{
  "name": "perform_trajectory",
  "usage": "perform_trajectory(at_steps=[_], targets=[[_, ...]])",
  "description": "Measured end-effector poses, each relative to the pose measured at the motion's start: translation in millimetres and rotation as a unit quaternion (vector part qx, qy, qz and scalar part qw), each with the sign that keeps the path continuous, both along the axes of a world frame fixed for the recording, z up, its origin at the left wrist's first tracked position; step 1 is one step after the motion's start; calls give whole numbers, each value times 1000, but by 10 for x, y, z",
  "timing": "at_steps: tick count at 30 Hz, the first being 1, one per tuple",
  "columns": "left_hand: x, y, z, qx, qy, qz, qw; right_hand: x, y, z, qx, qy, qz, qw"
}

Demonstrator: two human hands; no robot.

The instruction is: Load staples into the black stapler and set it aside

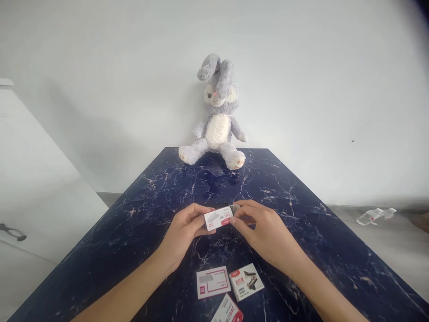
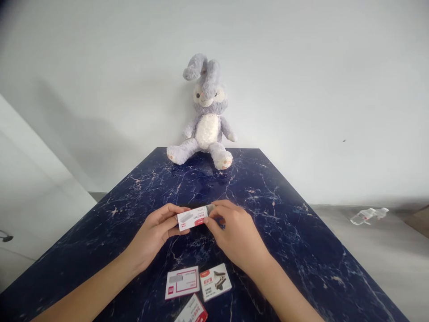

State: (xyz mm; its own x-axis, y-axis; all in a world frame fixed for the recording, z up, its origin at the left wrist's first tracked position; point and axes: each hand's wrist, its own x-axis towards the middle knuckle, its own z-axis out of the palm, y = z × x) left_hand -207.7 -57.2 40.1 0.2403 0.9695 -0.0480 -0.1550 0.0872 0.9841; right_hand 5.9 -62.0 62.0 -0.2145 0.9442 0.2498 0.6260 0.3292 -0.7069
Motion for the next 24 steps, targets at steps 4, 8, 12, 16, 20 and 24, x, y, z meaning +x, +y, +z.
perform_trajectory(at_steps=[4,8,12,16,20,24], targets=[[-7,13,-10,1,4,-12,1000,54,30,-7,-66,33,47,996],[-6,21,-36,-13,-10,-10,1000,81,47,-17,-115,81,35,990],[3,13,-54,-6,-16,-10,1000,48,36,8,-72,60,24,995],[9,7,-43,12,-1,-14,1000,33,38,-5,-66,51,32,996],[15,11,-45,13,0,-14,1000,40,57,-83,-93,56,36,993],[22,11,-45,11,-11,-9,1000,23,61,-107,-73,48,0,996]])
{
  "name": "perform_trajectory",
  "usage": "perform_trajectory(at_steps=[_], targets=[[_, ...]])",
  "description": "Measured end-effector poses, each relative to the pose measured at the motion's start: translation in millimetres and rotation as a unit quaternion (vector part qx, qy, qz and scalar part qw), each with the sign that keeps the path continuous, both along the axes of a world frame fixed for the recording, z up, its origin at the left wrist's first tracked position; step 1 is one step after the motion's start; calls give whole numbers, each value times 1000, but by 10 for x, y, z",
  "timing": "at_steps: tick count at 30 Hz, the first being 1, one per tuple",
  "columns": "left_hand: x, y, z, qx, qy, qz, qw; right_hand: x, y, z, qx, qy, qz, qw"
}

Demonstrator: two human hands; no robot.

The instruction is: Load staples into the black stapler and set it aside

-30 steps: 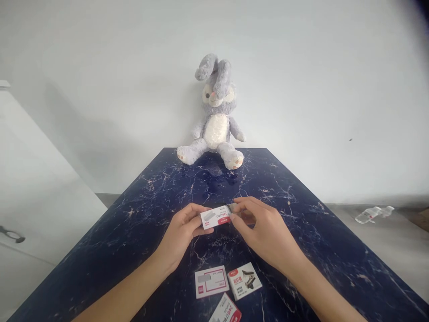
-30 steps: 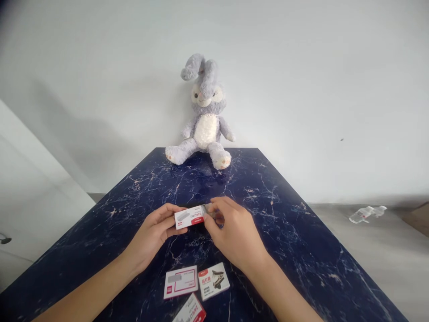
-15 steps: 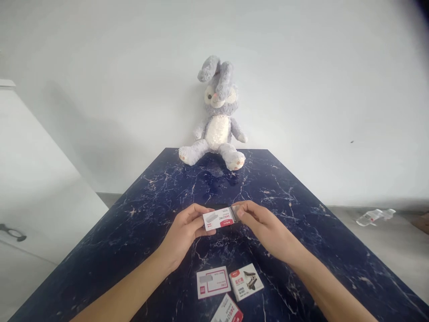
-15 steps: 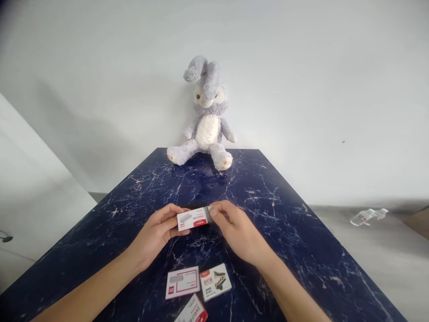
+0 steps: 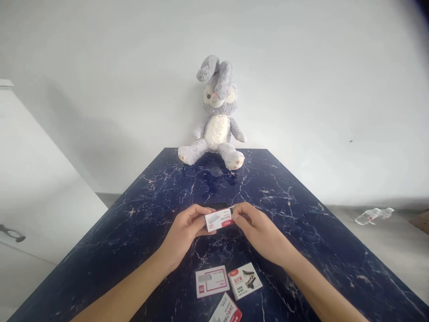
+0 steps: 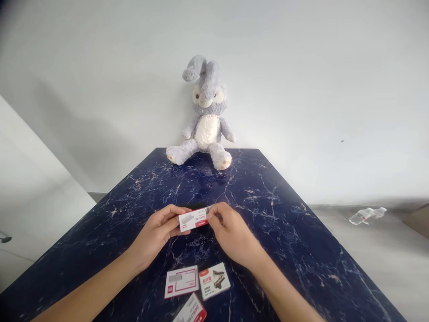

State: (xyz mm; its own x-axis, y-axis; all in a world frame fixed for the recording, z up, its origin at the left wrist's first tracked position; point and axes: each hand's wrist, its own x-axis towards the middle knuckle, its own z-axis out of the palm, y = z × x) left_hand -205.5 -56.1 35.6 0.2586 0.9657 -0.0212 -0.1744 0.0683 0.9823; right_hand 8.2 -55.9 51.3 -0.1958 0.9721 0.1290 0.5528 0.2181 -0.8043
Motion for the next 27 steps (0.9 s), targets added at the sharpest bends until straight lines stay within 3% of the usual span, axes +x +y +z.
perform_trajectory(at_steps=[5,13,22,27], targets=[[-27,3,36,-7,-20,19,1000,-11,-15,76,-11,24,6,1000],[-33,12,29,3,8,-10,1000,-8,-51,110,1,-65,-8,998],[11,-52,66,-51,-57,-39,996,5,-49,93,-33,9,-8,999],[6,-102,106,2,-55,-19,998,-54,-44,71,-93,111,40,989]])
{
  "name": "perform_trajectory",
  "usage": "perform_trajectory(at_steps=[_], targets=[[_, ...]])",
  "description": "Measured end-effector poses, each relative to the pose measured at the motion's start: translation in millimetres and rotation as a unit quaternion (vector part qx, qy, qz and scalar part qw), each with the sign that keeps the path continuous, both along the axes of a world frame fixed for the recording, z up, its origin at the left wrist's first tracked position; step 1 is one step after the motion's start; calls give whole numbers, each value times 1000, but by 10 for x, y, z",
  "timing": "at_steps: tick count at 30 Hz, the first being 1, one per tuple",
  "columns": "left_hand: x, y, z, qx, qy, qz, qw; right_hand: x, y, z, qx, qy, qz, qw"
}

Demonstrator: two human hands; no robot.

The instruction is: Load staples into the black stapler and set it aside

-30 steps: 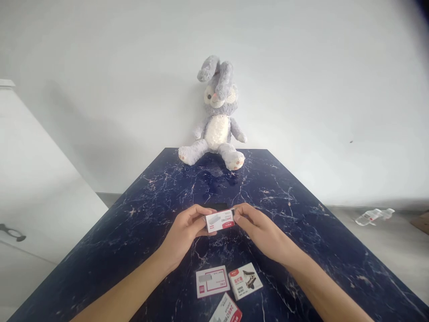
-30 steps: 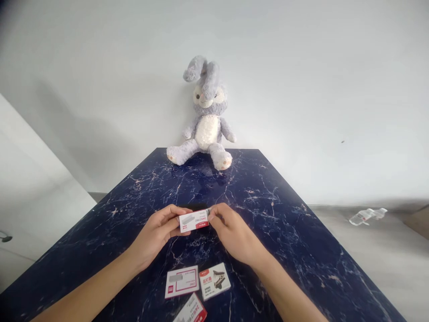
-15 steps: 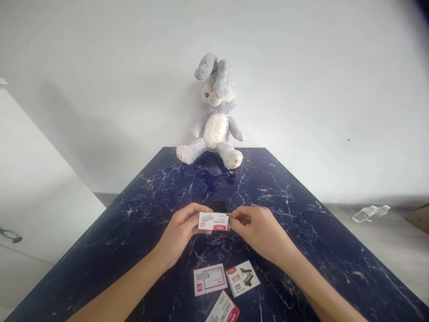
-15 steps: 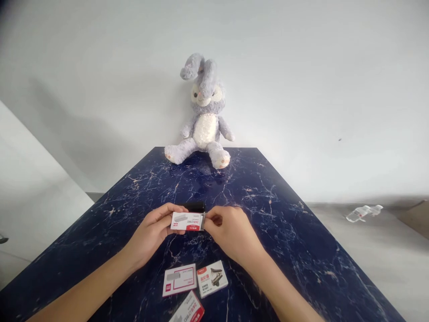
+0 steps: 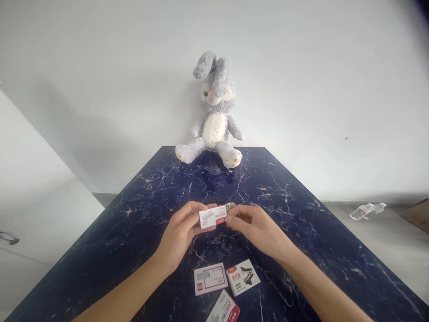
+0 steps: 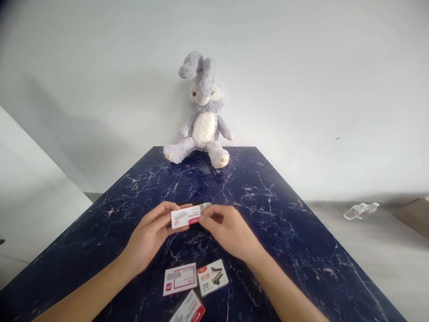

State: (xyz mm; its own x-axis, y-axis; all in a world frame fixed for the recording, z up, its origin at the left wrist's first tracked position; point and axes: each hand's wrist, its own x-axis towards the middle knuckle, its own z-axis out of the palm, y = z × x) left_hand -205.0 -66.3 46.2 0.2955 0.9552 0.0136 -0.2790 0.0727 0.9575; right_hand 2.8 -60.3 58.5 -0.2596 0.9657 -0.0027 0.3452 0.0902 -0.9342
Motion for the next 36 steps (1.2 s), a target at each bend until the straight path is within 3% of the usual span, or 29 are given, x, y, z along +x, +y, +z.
perform_trajectory(at_steps=[3,6,10,17,24,30,36], targets=[[-32,-66,95,66,80,31,994,-88,-26,-37,-85,148,19,985],[-72,-111,202,130,180,64,973,-164,-62,-84,-176,267,26,947],[-120,-87,261,154,231,85,957,-211,-85,-149,-216,300,32,929],[-116,-57,205,172,216,69,959,-215,-65,-153,-224,279,54,932],[-97,6,105,173,164,68,969,-186,-20,-212,-198,284,35,938],[-78,96,-3,125,118,63,983,-153,6,-251,-179,260,-1,949],[10,56,-154,17,67,-16,998,11,80,-137,-42,123,-51,990]])
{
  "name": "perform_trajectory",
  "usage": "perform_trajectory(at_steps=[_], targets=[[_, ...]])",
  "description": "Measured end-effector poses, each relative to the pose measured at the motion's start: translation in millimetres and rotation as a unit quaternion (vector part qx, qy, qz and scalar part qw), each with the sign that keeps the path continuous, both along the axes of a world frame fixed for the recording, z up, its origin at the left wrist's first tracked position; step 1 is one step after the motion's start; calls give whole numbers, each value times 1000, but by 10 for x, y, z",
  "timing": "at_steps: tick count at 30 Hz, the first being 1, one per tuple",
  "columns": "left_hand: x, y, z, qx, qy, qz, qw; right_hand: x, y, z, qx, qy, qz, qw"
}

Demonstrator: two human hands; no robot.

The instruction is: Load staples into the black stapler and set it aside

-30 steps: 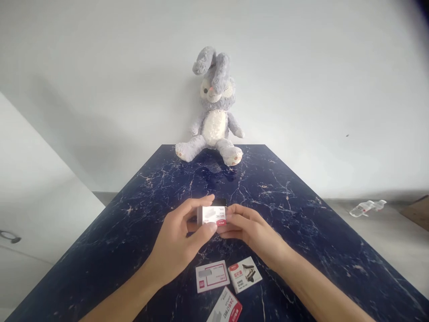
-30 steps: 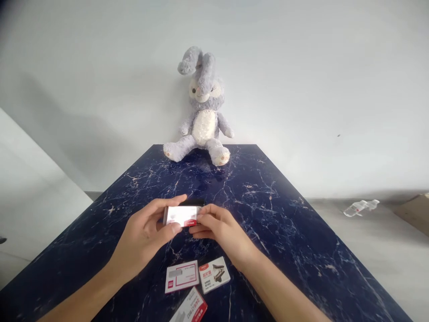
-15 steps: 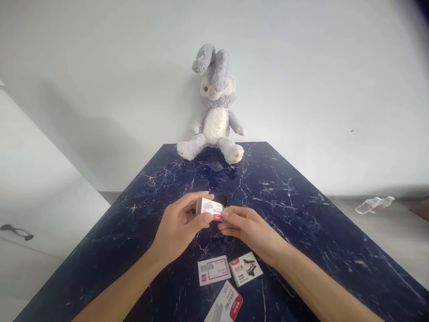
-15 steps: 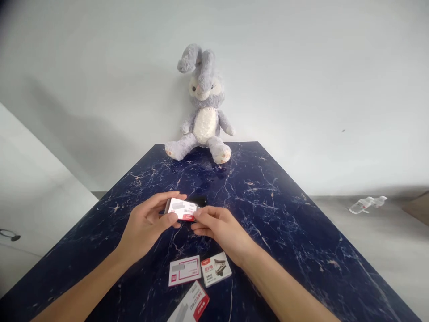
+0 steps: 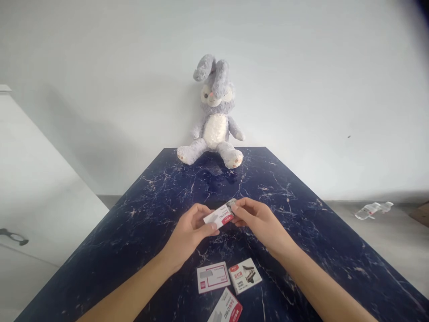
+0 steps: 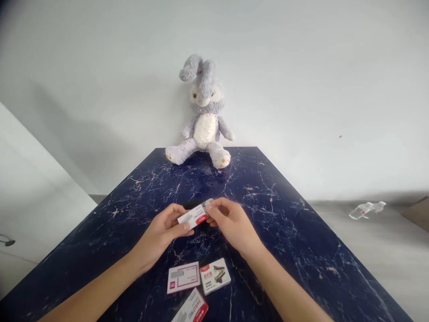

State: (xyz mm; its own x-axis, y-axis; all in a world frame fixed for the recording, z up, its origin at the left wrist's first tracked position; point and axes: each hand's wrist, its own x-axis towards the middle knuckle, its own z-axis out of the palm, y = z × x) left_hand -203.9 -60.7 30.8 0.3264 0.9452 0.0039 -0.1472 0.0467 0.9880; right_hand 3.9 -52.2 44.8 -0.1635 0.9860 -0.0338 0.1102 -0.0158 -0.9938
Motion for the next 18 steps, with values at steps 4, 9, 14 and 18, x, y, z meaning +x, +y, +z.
perform_trajectory(at_steps=[4,9,14,18], targets=[[58,-43,-70,-59,-25,-12,998,41,-10,63,71,-54,-13,996],[83,-66,-55,-42,-23,-33,998,-7,-95,132,138,-89,-6,986],[71,-132,-26,9,34,-58,998,-42,-151,184,169,-170,28,970],[76,-185,-25,75,115,-60,989,-67,-165,196,128,-96,66,985]])
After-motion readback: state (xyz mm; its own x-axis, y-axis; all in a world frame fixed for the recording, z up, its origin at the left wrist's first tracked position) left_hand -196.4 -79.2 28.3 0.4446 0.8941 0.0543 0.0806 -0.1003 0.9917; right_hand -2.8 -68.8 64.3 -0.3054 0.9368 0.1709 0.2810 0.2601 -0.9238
